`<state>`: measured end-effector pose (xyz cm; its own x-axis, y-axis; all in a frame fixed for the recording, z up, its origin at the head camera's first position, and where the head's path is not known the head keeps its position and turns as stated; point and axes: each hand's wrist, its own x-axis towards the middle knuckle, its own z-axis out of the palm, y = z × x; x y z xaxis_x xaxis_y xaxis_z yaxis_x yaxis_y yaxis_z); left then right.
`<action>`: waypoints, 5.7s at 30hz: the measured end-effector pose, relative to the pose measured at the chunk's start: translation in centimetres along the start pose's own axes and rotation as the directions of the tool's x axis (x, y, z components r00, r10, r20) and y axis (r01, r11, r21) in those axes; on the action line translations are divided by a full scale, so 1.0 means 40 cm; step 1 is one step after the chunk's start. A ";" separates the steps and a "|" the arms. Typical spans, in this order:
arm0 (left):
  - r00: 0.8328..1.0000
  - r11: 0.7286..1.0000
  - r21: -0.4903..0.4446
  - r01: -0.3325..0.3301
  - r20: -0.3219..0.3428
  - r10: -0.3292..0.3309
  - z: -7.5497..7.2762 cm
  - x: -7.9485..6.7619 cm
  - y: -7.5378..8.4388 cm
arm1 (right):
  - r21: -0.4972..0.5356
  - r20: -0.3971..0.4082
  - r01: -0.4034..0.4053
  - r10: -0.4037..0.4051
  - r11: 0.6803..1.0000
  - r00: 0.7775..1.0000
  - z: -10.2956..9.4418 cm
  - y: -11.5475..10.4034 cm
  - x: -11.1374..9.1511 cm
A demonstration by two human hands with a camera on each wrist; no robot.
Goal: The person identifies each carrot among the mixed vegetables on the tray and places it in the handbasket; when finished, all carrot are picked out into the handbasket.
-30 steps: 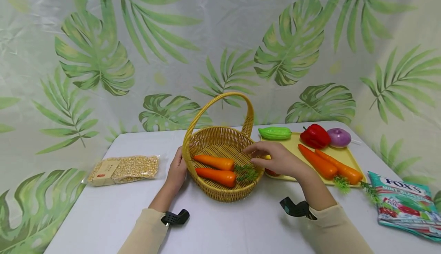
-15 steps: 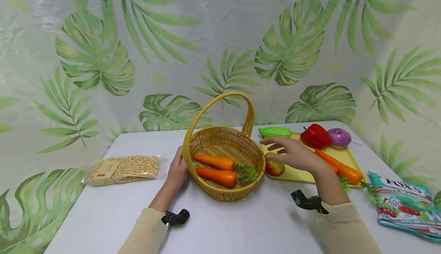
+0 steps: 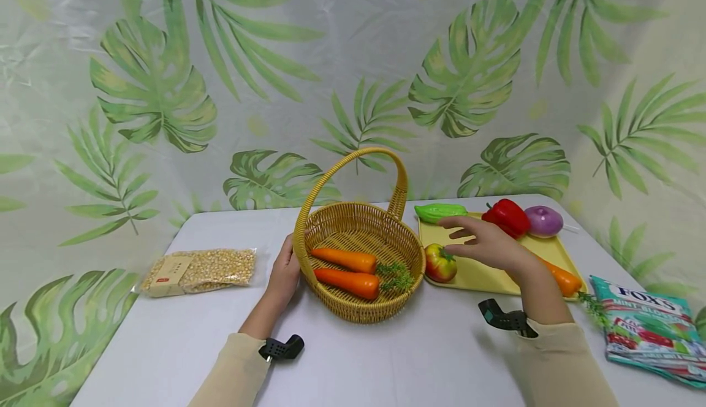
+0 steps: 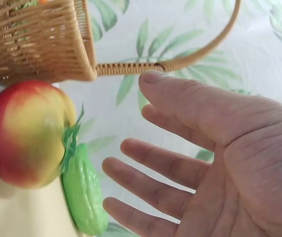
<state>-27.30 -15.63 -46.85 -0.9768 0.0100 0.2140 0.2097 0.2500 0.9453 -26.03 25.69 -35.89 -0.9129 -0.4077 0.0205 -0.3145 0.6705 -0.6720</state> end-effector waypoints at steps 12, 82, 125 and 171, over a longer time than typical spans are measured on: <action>1.000 1.000 0.020 0.004 -0.007 -0.004 0.001 0.001 -0.004 | -0.070 -0.006 0.006 -0.006 0.998 1.000 -0.020 0.040 -0.016; 0.999 0.999 0.013 0.029 0.041 -0.029 -0.009 -0.033 0.100 | -0.162 -0.072 -0.269 0.260 0.949 0.963 -0.075 0.172 -0.055; 0.998 0.999 0.004 0.039 0.042 -0.039 -0.010 -0.032 0.094 | -0.217 0.036 -0.194 0.207 0.957 0.978 -0.046 0.179 -0.043; 0.998 0.997 0.031 0.066 0.023 -0.066 -0.007 -0.035 0.100 | 0.094 0.128 -0.011 -0.001 0.996 0.992 0.005 0.090 -0.004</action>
<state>-25.08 -14.90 -43.31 -0.9893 0.0162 0.1451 0.1438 0.2801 0.9491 -26.95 28.05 -38.47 -0.8718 -0.4843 -0.0735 -0.2786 0.6136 -0.7388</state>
